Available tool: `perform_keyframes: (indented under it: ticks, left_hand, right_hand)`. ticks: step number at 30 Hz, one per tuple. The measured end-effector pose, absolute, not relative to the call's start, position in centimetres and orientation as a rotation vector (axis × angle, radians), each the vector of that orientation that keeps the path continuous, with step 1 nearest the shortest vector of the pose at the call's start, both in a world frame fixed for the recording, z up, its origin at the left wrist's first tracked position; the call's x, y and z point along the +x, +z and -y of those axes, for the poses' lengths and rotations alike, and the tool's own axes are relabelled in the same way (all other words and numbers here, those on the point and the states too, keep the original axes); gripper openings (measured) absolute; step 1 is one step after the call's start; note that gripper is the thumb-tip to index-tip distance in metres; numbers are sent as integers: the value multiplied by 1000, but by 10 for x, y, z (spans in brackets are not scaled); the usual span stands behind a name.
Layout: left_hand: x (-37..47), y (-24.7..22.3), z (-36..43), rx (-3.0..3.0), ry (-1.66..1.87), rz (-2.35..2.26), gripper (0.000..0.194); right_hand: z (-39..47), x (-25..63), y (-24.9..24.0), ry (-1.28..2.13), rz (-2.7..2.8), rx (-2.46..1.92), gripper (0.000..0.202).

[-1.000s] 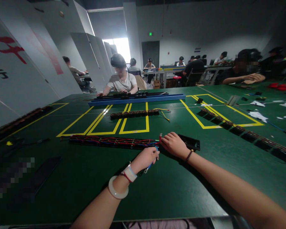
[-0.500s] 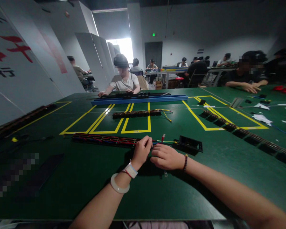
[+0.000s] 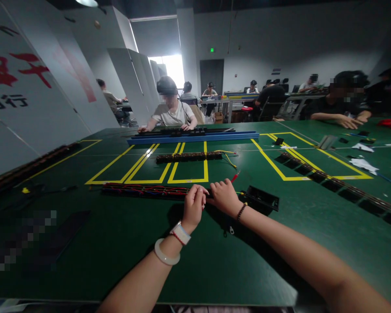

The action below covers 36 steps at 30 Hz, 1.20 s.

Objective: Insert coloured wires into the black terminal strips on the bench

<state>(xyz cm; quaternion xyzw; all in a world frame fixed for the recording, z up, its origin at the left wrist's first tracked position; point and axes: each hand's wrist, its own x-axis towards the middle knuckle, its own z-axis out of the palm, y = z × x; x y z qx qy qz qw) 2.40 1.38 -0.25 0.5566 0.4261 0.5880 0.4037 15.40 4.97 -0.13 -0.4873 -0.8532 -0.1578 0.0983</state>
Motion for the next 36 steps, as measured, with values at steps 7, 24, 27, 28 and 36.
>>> perform_keyframes:
  ticks: [7, 24, 27, 28, 36]
  left_hand:
    - [28, -5, -7, 1639, 1229, -1093, 30]
    - [30, 3, 0, 1926, 954, -1184, 31]
    - [31, 3, 0, 1944, 930, -1189, 31]
    - [31, 3, 1, 1950, 927, -1188, 30]
    - [32, 4, 2, 1958, 922, -1151, 28]
  right_hand:
    - [-96, 173, -5, -475, 2418, -1507, 43]
    - [-221, 224, -30, -481, 2059, -1879, 55]
    - [-230, 226, -36, -494, 1992, -1889, 55]
    - [-231, 226, -37, -513, 1978, -1872, 55]
    - [-198, 225, -25, -588, 2187, -1336, 42]
